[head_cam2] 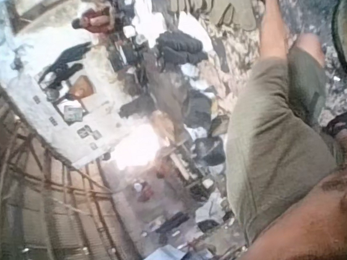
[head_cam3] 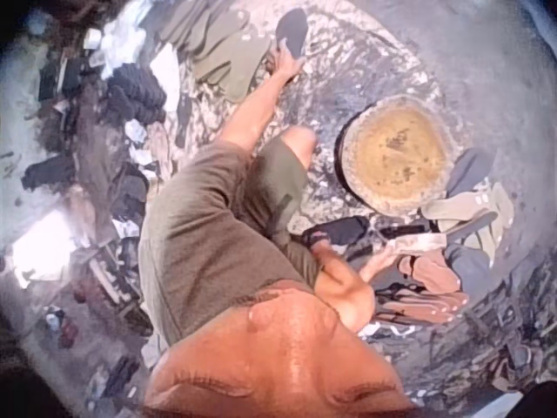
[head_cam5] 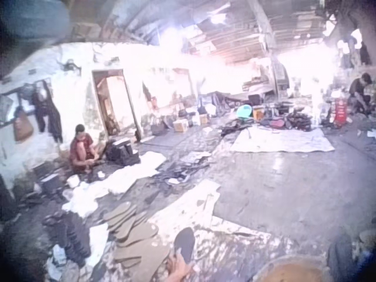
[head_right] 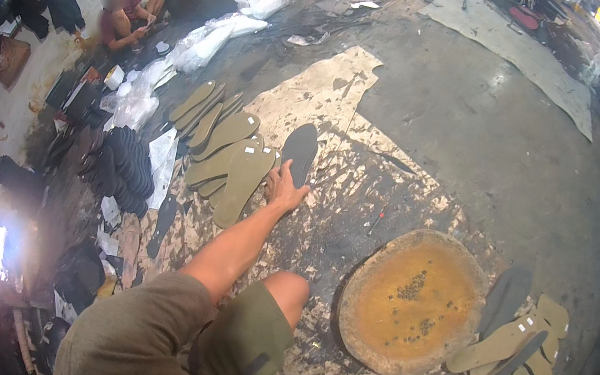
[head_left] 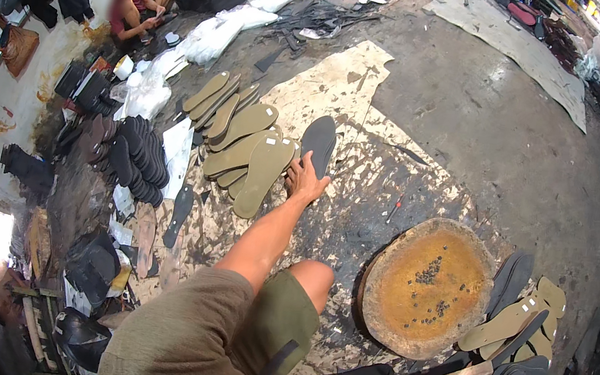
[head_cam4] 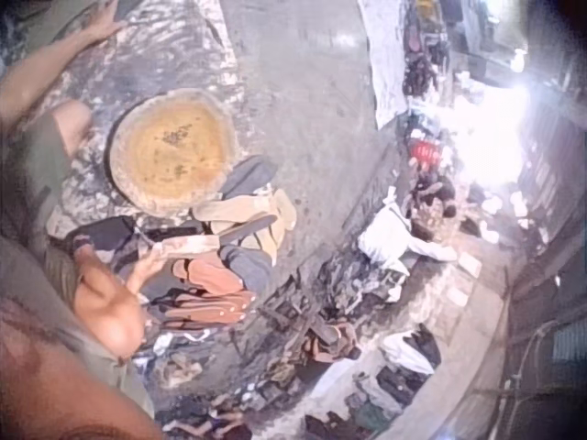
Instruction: The person sits on the ground and uses a wooden block to repeatedly press and shape the edges of multiple shoe soles. They handle the soles one at a time, rotating them to work different edges, and place finished pieces into a growing stack.
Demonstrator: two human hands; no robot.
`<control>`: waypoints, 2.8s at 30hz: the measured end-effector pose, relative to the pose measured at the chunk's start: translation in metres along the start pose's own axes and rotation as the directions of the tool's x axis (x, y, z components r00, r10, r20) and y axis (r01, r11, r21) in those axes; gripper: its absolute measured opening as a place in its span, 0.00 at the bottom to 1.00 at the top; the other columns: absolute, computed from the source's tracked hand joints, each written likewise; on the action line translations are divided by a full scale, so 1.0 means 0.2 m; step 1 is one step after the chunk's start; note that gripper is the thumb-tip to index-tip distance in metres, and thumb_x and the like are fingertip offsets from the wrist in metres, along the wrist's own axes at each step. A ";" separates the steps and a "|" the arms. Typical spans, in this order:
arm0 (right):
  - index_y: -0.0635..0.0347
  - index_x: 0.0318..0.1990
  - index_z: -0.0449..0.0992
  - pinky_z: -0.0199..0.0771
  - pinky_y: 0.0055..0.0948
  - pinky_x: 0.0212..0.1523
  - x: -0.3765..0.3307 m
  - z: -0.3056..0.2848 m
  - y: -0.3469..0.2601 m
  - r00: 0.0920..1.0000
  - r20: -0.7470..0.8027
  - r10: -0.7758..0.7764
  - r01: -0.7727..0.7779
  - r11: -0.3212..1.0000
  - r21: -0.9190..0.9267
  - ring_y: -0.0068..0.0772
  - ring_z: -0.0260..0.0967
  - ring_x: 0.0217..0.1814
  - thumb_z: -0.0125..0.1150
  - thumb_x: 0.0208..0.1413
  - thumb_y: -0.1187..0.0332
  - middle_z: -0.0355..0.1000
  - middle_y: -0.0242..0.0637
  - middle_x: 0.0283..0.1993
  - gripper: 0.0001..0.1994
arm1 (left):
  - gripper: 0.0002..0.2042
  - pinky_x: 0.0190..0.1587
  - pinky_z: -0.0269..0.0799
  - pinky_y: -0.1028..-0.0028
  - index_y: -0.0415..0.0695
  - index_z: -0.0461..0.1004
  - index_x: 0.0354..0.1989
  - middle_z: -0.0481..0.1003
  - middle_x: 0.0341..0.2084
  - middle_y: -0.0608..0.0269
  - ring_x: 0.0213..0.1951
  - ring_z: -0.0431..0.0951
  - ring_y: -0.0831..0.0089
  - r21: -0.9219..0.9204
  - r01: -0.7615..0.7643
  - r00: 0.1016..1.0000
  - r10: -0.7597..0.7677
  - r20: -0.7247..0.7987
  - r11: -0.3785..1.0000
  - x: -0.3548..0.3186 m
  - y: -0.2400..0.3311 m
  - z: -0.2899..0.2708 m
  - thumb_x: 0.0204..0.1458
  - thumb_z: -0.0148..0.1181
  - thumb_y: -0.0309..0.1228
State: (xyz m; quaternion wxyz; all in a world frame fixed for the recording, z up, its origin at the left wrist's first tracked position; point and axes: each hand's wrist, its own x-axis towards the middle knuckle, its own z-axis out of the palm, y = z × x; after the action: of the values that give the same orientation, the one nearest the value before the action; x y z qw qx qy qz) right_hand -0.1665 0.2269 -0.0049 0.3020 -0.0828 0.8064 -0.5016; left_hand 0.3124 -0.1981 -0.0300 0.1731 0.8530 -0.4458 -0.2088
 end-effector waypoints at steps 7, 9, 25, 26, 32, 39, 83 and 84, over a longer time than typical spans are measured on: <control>0.65 0.54 0.71 0.71 0.32 0.27 0.01 0.03 -0.05 0.993 0.115 0.014 -0.013 1.000 -0.013 0.30 0.69 0.29 0.60 0.67 0.47 0.69 0.35 0.35 0.26 | 0.34 0.69 0.63 0.58 0.37 0.68 0.67 0.71 0.63 0.41 0.65 0.71 0.50 -0.427 -0.316 0.947 0.254 -0.197 0.847 -0.19 -0.60 -0.34 0.54 0.65 0.42; 0.64 0.48 0.72 0.71 0.32 0.27 0.03 0.06 -0.07 0.997 0.035 -0.063 0.063 0.998 0.011 0.30 0.69 0.29 0.60 0.68 0.48 0.69 0.34 0.34 0.23 | 0.32 0.70 0.61 0.54 0.36 0.70 0.65 0.67 0.66 0.41 0.67 0.67 0.47 0.078 -0.249 0.914 0.261 -0.310 0.965 -0.29 -0.79 -0.40 0.54 0.66 0.41; 0.66 0.55 0.70 0.72 0.30 0.46 -0.07 -0.03 -0.08 0.966 0.153 -0.207 0.167 0.957 0.237 0.28 0.72 0.42 0.61 0.67 0.62 0.73 0.35 0.44 0.17 | 0.36 0.66 0.67 0.54 0.40 0.55 0.75 0.69 0.65 0.36 0.65 0.71 0.42 -0.096 -0.671 0.731 0.677 0.079 0.735 -0.54 0.00 -0.28 0.60 0.64 0.36; 0.66 0.54 0.70 0.72 0.30 0.47 -0.09 -0.03 -0.08 0.967 0.127 -0.221 0.183 0.948 0.260 0.27 0.71 0.43 0.61 0.67 0.62 0.73 0.35 0.44 0.17 | 0.36 0.66 0.67 0.56 0.41 0.57 0.74 0.69 0.65 0.37 0.65 0.71 0.44 -0.210 -0.752 0.627 0.776 0.065 0.625 -0.57 0.16 -0.24 0.61 0.65 0.37; 0.67 0.55 0.70 0.71 0.30 0.48 -0.10 -0.01 -0.15 0.975 0.109 -0.193 0.145 0.928 0.344 0.27 0.71 0.44 0.59 0.67 0.62 0.74 0.36 0.42 0.18 | 0.33 0.64 0.70 0.57 0.48 0.69 0.70 0.76 0.60 0.41 0.62 0.75 0.48 -0.295 -0.691 0.320 0.645 0.694 0.660 -0.77 1.08 0.10 0.57 0.67 0.48; 0.68 0.53 0.70 0.70 0.29 0.46 -0.10 -0.04 -0.16 0.977 0.032 -0.212 0.189 0.922 0.337 0.27 0.70 0.43 0.58 0.68 0.61 0.73 0.36 0.41 0.17 | 0.50 0.65 0.64 0.47 0.47 0.59 0.75 0.66 0.64 0.47 0.65 0.65 0.46 0.051 -0.984 0.173 0.828 0.533 0.172 -0.90 1.00 0.32 0.46 0.72 0.60; 0.70 0.69 0.60 0.68 0.40 0.64 -0.13 0.37 -0.52 0.783 0.559 -0.272 0.198 0.961 0.190 0.45 0.71 0.61 0.51 0.73 0.48 0.73 0.54 0.60 0.33 | 0.12 0.44 0.77 0.74 0.35 0.78 0.54 0.81 0.37 0.65 0.38 0.80 0.79 -0.709 0.234 0.496 0.545 0.676 0.665 -1.85 0.56 0.23 0.68 0.61 0.30; 0.70 0.68 0.61 0.68 0.40 0.64 -0.15 0.38 -0.50 0.768 0.598 -0.232 0.121 0.968 0.220 0.46 0.71 0.61 0.51 0.73 0.48 0.73 0.54 0.59 0.32 | 0.12 0.44 0.78 0.74 0.35 0.78 0.54 0.81 0.36 0.65 0.38 0.80 0.78 -0.697 0.296 0.504 0.513 0.694 0.652 -1.86 0.55 0.23 0.68 0.61 0.30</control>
State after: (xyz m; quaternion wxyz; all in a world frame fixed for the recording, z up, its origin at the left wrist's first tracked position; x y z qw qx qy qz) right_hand -0.1163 0.1335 0.0683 0.5068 -0.2922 0.6058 -0.5392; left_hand 0.0217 0.0463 0.0578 0.2778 0.4458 -0.4006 -0.7508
